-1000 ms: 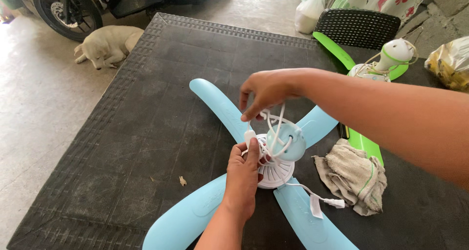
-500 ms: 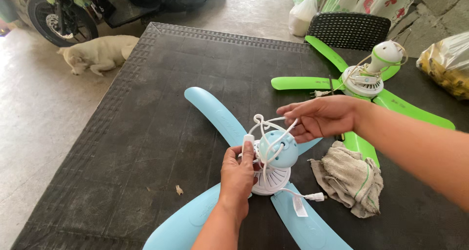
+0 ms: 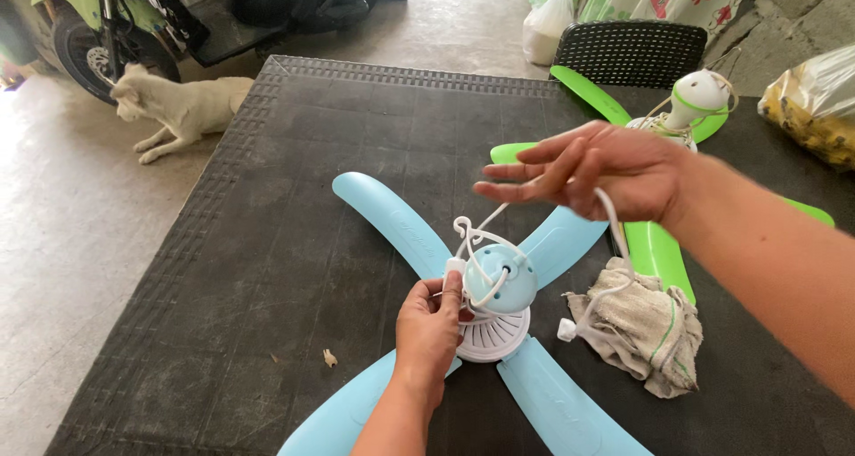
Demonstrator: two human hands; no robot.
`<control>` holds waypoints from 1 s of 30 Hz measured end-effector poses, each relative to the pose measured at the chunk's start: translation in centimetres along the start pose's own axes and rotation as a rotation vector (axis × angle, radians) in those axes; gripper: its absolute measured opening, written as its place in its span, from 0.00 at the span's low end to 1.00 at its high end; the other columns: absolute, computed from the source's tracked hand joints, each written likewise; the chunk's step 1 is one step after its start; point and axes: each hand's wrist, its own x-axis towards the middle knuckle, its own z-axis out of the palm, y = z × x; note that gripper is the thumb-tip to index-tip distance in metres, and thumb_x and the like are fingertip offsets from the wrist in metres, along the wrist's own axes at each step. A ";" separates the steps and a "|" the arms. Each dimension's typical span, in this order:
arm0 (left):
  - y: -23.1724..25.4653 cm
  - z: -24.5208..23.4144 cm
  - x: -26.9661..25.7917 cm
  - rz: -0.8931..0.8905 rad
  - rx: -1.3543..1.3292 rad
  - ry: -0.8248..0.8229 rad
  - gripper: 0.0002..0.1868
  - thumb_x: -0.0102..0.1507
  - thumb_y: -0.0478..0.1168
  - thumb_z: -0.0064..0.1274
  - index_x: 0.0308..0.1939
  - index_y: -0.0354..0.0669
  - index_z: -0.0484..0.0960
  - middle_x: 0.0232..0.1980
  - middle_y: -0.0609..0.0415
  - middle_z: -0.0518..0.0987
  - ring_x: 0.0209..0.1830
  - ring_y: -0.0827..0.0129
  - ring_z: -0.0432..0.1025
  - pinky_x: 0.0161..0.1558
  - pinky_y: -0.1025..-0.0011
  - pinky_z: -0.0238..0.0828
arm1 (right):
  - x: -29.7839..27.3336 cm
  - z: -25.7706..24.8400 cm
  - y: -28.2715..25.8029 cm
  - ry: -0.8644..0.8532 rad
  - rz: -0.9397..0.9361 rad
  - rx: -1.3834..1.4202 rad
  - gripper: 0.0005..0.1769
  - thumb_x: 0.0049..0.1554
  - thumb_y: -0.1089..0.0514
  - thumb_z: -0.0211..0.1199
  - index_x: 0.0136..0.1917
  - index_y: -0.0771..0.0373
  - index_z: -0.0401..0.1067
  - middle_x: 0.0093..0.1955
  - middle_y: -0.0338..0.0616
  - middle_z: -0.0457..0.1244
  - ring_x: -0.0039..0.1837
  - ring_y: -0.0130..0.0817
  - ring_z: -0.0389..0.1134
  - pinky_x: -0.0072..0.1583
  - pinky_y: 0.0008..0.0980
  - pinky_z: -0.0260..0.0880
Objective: The person wipes light blue fan blades with a cloth and attaches them one by one to a small electric fan motor on a table. The person secures each blade and then wraps the power cord around the fan body.
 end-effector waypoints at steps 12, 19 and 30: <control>0.0 0.1 -0.4 -0.010 0.089 0.102 0.19 0.65 0.52 0.54 0.43 0.39 0.83 0.33 0.56 0.83 0.33 0.75 0.78 0.39 0.73 0.73 | -4.6 -5.2 2.8 1.041 -0.139 -1.335 0.18 0.64 0.52 0.58 0.65 0.54 0.75 0.45 0.41 0.70 0.32 0.27 0.53 0.33 0.30 0.52; 0.0 0.3 -0.7 0.001 0.157 0.144 0.18 0.64 0.51 0.56 0.45 0.39 0.84 0.31 0.55 0.82 0.31 0.74 0.77 0.37 0.71 0.73 | -9.2 -12.4 13.2 1.060 -0.120 -1.525 0.18 0.59 0.52 0.66 0.62 0.50 0.81 0.39 0.38 0.72 0.38 0.27 0.64 0.42 0.32 0.70; -0.1 -0.5 -3.0 0.493 0.883 0.202 0.28 0.59 0.45 0.59 0.65 0.54 0.77 0.62 0.57 0.74 0.66 0.55 0.61 0.62 0.56 0.60 | -9.0 -11.7 19.6 0.935 0.206 -1.641 0.31 0.59 0.55 0.60 0.75 0.39 0.67 0.44 0.35 0.72 0.48 0.25 0.74 0.52 0.29 0.75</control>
